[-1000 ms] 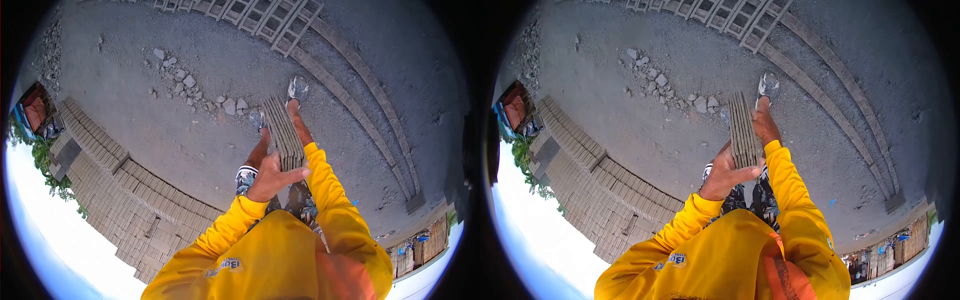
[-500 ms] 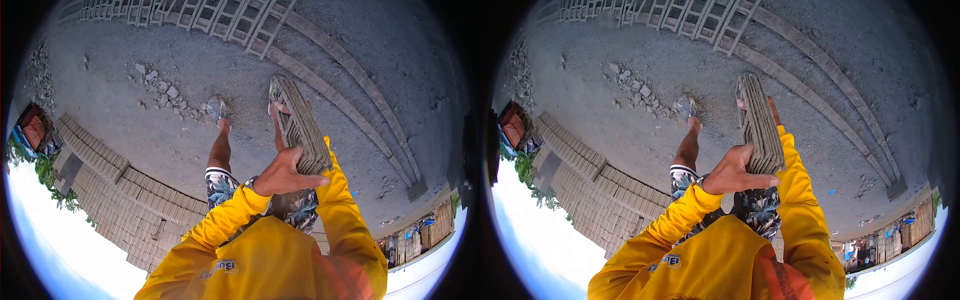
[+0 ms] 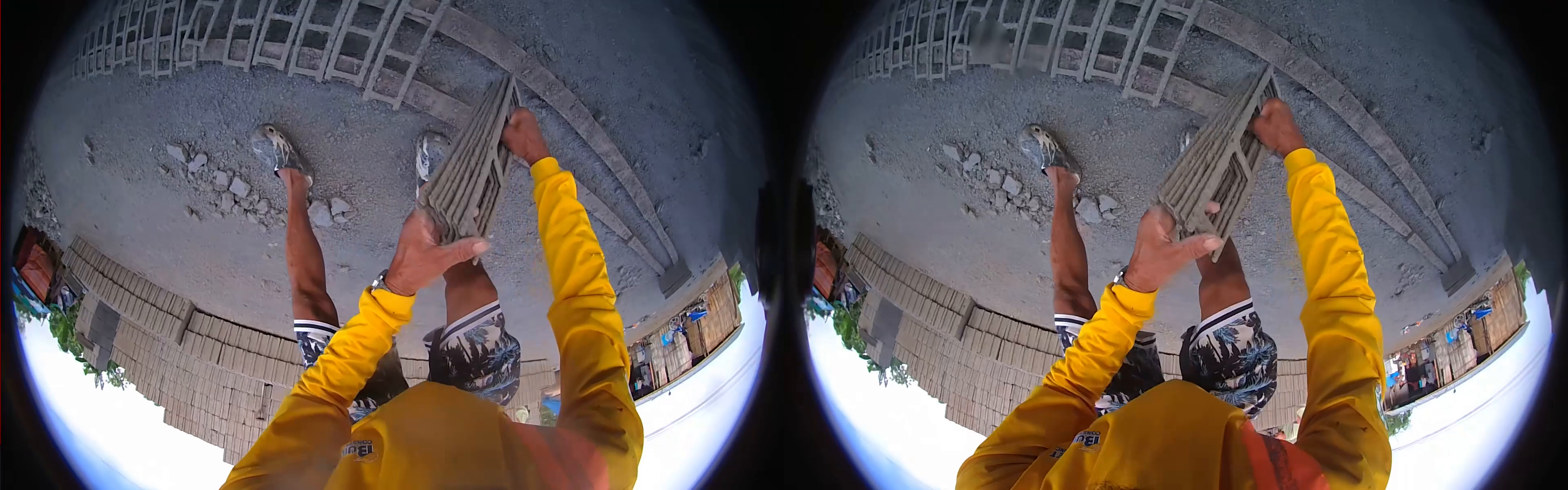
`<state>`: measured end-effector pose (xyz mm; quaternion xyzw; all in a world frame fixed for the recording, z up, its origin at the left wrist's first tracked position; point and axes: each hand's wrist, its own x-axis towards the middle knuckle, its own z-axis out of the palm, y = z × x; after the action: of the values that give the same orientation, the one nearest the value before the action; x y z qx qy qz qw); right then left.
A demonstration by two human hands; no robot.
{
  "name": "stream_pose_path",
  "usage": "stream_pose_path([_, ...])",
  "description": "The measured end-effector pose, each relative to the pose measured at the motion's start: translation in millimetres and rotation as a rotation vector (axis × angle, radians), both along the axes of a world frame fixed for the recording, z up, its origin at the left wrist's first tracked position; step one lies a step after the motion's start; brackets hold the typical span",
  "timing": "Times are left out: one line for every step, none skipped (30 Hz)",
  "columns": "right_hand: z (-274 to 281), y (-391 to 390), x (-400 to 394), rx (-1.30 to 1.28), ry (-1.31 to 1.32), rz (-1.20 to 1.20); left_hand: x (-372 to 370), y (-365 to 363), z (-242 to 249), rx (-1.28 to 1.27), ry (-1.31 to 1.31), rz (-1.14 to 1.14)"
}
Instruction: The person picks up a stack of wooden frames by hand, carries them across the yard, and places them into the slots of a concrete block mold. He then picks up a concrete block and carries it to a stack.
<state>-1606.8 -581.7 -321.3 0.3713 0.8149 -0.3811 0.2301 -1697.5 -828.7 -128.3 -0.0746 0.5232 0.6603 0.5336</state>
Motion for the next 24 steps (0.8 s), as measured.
stream_pose_path([-1.7,11.8,-10.5,0.070,0.034,0.066,-1.6,-13.3,-29.5,-0.090,0.128,-0.187])
stream_pose_path([-7.5,21.6,-22.1,0.140,0.081,0.137,5.0,-14.2,-54.5,-0.143,0.014,-0.076])
stream_pose_path([-21.1,31.0,-30.0,0.265,0.156,0.223,9.1,-13.0,-79.4,-0.191,-0.093,0.030])
stream_pose_path([-35.2,40.6,-35.7,0.390,0.236,0.305,13.7,-11.2,-107.4,-0.238,-0.198,0.131])
stream_pose_path([-47.8,47.0,-38.5,0.512,0.315,0.386,21.1,-10.3,-140.8,-0.238,-0.213,0.161])
stream_pose_path([-54.3,50.0,-44.2,0.548,0.304,0.458,34.4,-11.0,-177.4,-0.242,-0.230,0.190])
stream_pose_path([-58.9,53.3,-53.5,0.586,0.296,0.530,46.7,-10.5,-209.2,-0.245,-0.245,0.220])
stream_pose_path([-64.6,56.0,-62.5,0.626,0.293,0.603,56.6,-7.8,-235.3,-0.270,-0.291,0.232])
stream_pose_path([-70.7,54.6,-68.3,0.659,0.261,0.647,64.5,-3.6,-259.0,-0.296,-0.334,0.248])
stream_pose_path([-77.6,54.0,-74.2,0.668,0.240,0.675,71.1,1.1,-277.5,-0.323,-0.378,0.260])
stream_pose_path([-83.1,52.9,-77.5,0.676,0.214,0.697,80.6,5.3,-292.5,-0.270,-0.472,0.381])
stream_pose_path([-89.9,51.1,-78.4,0.683,0.185,0.715,78.2,8.1,-298.7,-0.271,-0.491,0.371])
stream_pose_path([-98.8,48.1,-78.0,0.729,0.174,0.698,74.0,11.2,-300.6,-0.276,-0.511,0.361])
stream_pose_path([-106.3,44.0,-77.4,0.770,0.161,0.682,71.1,12.5,-299.4,-0.284,-0.533,0.353])
stream_pose_path([-112.6,41.3,-74.6,0.811,0.149,0.665,72.8,10.4,-303.5,-0.298,-0.536,0.344])
stream_pose_path([-115.3,41.0,-71.7,0.822,0.142,0.684,71.1,9.8,-307.9,-0.308,-0.535,0.331])
stream_pose_path([-115.9,42.1,-70.2,0.837,0.137,0.703,69.4,10.2,-310.1,-0.315,-0.532,0.319])
stream_pose_path([-114.9,42.1,-70.1,0.849,0.135,0.724,70.9,9.9,-309.8,-0.337,-0.529,0.309])
stream_pose_path([-113.3,41.8,-71.0,0.823,0.073,0.734,71.4,10.1,-309.1,-0.358,-0.524,0.298])
stream_pose_path([-111.1,42.6,-73.5,0.803,0.013,0.740,69.6,11.8,-309.0,-0.374,-0.514,0.285])
stream_pose_path([-108.2,43.8,-75.4,0.780,-0.046,0.749,72.8,13.1,-309.7,-0.408,-0.382,0.290])
stream_pose_path([-108.2,43.0,-74.7,0.826,-0.024,0.759,76.5,15.6,-310.7,-0.440,-0.249,0.297])
stream_pose_path([-109.9,40.2,-72.0,0.874,-0.003,0.767,79.4,19.8,-313.4,-0.467,-0.116,0.304])
stream_pose_path([-112.1,37.7,-71.1,0.917,0.020,0.778,75.3,26.1,-310.5,-0.514,-0.012,0.295])
